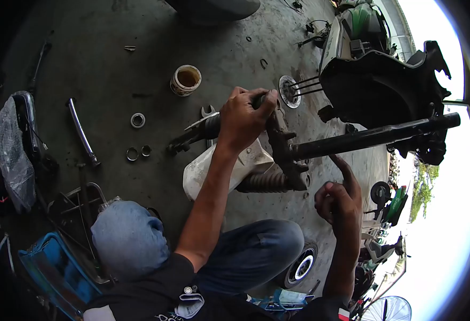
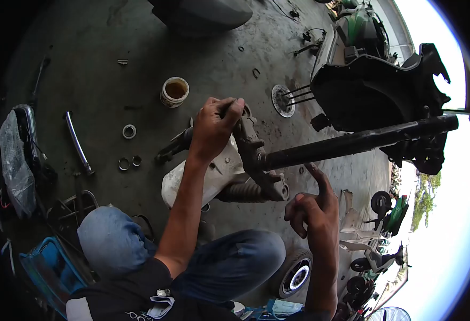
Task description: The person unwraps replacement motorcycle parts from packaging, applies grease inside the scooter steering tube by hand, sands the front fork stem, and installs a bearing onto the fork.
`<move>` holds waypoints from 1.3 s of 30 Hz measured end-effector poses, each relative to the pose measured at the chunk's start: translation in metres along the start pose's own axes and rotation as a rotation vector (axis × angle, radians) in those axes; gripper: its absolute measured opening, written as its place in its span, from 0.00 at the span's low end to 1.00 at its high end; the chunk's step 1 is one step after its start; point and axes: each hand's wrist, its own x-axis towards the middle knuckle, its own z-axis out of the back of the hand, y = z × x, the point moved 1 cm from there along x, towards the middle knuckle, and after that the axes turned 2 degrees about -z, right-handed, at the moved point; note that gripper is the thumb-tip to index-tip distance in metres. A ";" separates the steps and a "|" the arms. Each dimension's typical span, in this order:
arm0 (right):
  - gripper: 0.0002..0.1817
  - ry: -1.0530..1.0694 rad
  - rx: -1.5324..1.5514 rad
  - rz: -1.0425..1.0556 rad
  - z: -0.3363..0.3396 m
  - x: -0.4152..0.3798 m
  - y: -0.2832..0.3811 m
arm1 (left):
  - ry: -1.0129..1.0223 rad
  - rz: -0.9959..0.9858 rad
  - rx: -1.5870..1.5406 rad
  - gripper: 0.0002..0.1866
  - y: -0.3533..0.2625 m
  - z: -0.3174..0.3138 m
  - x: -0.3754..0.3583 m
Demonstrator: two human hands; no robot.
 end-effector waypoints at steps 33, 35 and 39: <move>0.38 -0.115 -1.349 0.279 -0.062 -0.007 0.041 | -0.028 -0.049 -0.023 0.26 -0.005 0.006 -0.004; 0.39 -0.075 -1.552 0.308 -0.068 0.013 0.036 | -0.016 -0.051 0.001 0.26 -0.003 0.003 -0.001; 0.36 0.086 -1.755 0.322 -0.085 0.013 0.033 | -0.026 -0.052 0.001 0.26 -0.002 0.001 0.001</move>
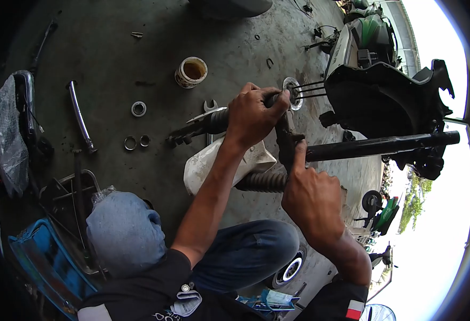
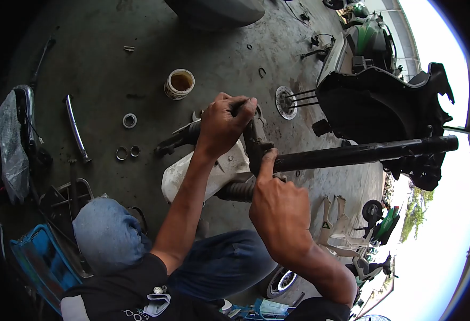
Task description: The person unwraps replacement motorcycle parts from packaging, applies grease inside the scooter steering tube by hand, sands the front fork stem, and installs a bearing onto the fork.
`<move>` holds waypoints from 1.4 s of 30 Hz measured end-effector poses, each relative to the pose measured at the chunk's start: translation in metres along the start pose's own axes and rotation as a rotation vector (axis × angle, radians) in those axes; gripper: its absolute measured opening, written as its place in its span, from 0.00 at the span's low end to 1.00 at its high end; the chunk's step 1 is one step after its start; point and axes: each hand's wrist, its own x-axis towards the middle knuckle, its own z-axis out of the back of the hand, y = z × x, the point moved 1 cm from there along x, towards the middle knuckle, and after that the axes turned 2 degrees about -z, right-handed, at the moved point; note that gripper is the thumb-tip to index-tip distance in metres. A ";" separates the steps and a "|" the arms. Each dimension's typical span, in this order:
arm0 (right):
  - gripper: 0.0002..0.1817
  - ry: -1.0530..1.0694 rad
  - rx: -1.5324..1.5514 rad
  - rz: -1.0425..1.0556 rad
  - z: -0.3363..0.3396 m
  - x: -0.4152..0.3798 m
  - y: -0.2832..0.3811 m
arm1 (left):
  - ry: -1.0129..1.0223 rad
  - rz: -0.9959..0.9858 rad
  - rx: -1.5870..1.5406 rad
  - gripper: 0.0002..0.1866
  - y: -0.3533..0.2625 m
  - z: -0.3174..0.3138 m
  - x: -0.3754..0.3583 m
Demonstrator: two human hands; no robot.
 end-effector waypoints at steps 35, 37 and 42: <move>0.40 -0.050 0.638 0.545 0.046 0.181 0.249 | -0.169 -0.082 -0.022 0.24 0.002 0.003 -0.009; 0.50 -0.077 0.520 0.590 -0.001 0.239 0.307 | -0.182 -0.084 -0.027 0.23 0.002 0.008 -0.005; 0.61 -0.074 0.795 0.375 -0.098 0.281 0.395 | -0.162 -0.082 -0.039 0.22 -0.002 0.016 -0.001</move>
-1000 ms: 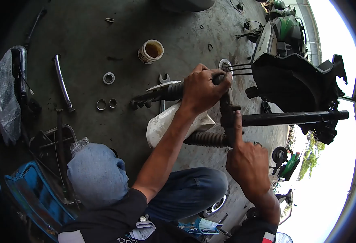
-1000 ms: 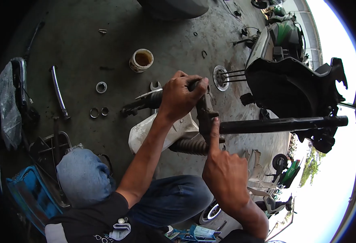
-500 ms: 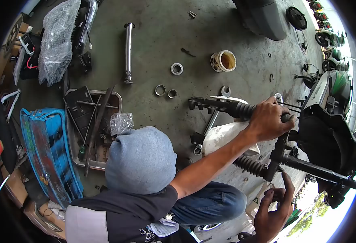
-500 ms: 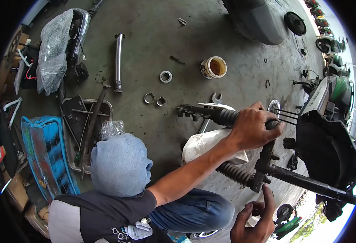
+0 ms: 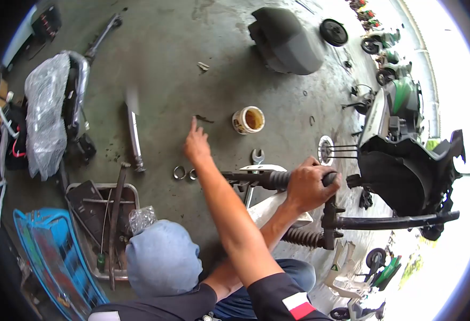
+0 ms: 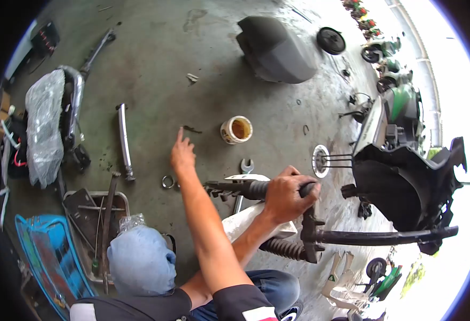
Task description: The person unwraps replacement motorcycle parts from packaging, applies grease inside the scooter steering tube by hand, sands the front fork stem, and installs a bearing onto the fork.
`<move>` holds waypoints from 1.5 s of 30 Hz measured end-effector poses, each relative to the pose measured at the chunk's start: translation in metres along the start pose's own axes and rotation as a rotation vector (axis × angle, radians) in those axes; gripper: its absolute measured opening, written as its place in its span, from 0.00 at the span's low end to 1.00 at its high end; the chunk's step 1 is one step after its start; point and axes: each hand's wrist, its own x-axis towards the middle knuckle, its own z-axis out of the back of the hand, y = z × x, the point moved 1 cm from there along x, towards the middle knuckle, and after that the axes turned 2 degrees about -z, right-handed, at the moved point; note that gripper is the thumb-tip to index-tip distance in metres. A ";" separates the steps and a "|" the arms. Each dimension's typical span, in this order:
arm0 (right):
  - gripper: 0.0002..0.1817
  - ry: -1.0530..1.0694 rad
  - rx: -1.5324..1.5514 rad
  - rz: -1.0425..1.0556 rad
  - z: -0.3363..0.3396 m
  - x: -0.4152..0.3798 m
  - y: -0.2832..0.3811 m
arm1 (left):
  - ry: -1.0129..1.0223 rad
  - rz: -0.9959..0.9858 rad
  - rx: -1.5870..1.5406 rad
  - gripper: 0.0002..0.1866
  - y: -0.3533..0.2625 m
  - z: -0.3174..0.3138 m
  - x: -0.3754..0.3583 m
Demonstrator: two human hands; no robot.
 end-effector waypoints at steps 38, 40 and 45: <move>0.48 -0.989 0.472 -0.200 0.514 -0.459 -0.118 | 0.065 0.025 -0.049 0.22 0.002 -0.005 -0.014; 0.54 -0.909 0.638 -0.036 0.468 -0.443 -0.132 | 0.062 0.048 -0.011 0.22 0.000 -0.003 -0.013; 0.62 -0.906 0.917 -0.045 0.395 -0.445 -0.160 | 0.076 0.010 -0.014 0.22 0.007 -0.007 -0.012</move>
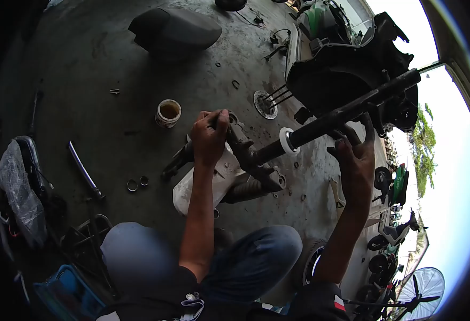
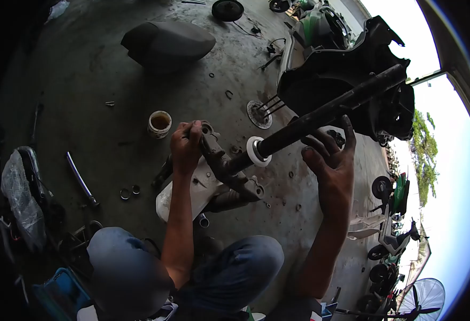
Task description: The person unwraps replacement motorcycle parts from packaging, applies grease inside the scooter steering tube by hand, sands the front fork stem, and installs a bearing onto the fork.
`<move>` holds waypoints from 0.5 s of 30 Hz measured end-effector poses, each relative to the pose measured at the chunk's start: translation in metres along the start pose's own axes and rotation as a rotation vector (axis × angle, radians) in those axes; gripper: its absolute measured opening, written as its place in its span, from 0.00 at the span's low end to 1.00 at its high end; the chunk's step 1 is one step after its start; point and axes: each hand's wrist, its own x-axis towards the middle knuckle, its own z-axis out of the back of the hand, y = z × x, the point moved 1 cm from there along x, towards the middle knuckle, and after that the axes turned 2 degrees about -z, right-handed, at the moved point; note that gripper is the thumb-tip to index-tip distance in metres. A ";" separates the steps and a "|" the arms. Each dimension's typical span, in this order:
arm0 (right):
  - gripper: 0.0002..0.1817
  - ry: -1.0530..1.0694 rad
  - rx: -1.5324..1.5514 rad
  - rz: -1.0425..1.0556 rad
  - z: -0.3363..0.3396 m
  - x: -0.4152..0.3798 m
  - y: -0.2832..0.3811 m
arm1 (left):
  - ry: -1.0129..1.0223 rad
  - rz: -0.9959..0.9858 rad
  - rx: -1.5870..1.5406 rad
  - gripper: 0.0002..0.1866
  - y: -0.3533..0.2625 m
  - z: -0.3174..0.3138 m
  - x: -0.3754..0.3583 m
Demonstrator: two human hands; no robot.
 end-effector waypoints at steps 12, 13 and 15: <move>0.63 0.308 0.143 -0.206 -0.060 -0.021 -0.080 | 0.010 0.073 -0.148 0.22 0.012 -0.004 -0.002; 0.63 0.308 0.147 -0.208 -0.065 -0.024 -0.082 | 0.015 0.073 -0.168 0.22 0.013 -0.004 -0.002; 0.57 0.269 0.117 -0.151 -0.073 -0.028 -0.085 | 0.016 0.074 -0.182 0.22 0.014 -0.005 0.000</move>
